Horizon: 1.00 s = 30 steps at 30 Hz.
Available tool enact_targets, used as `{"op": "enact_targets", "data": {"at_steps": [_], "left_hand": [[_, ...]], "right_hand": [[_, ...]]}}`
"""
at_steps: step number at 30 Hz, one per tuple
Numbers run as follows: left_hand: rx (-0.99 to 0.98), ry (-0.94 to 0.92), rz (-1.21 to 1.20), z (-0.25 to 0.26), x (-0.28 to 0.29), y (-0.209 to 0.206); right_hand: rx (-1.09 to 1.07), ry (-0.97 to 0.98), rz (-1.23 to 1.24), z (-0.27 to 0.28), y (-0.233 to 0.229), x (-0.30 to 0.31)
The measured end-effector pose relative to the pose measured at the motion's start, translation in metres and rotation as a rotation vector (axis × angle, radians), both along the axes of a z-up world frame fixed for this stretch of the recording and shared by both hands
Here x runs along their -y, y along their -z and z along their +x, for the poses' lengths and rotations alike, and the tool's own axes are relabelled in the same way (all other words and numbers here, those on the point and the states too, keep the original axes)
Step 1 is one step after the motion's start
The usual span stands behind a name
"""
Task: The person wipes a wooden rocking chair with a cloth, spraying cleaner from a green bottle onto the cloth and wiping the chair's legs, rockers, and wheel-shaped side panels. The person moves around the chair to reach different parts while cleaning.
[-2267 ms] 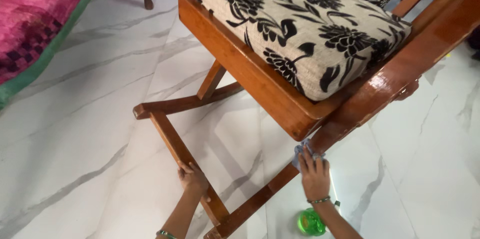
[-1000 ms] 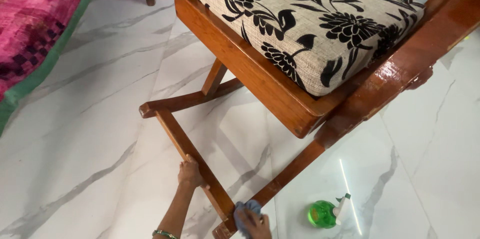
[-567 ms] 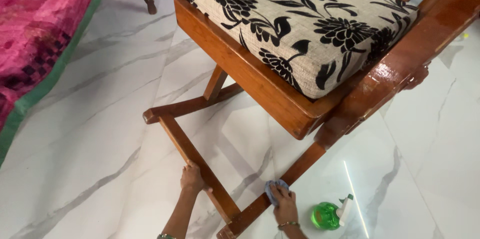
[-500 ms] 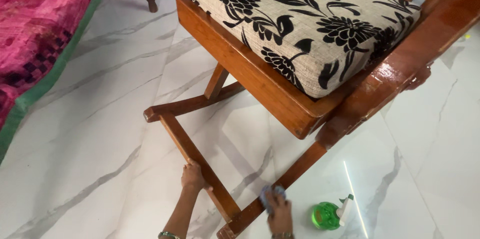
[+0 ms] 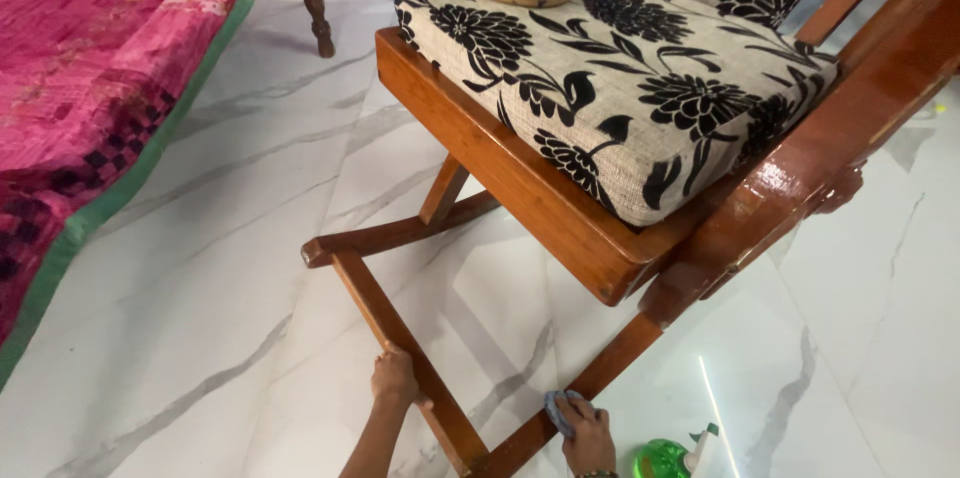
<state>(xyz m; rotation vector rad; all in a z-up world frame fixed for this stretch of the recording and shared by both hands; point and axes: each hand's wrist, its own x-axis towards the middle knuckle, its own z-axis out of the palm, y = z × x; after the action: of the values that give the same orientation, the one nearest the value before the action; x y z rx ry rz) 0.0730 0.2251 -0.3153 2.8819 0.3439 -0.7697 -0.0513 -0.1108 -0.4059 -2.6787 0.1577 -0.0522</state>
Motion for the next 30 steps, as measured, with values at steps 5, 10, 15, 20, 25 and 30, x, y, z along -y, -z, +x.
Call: {"op": "enact_targets", "data": {"at_steps": [5,10,15,20,25,30], "left_hand": [[0.057,0.002,0.015,0.007,-0.004,0.019],[-0.035,0.003,0.1,0.005,0.014,0.01],[-0.094,0.002,0.071,0.0,0.052,-0.035],[0.205,0.086,-0.101,-0.001,0.094,-0.08],[0.713,0.034,-0.56,-0.023,0.149,-0.137],[1.384,0.081,-0.79,-0.067,0.186,-0.23]], "right_hand": [[0.115,-0.125,-0.062,-0.019,0.03,-0.032],[0.503,-0.499,-0.364,-0.034,0.044,-0.044],[0.417,-0.491,-0.618,0.004,0.002,0.034],[0.403,-0.422,-0.661,0.016,-0.049,0.082],[0.351,-0.059,-0.693,0.049,-0.111,0.125],[0.789,-0.365,-0.641,0.034,-0.184,0.105]]}}
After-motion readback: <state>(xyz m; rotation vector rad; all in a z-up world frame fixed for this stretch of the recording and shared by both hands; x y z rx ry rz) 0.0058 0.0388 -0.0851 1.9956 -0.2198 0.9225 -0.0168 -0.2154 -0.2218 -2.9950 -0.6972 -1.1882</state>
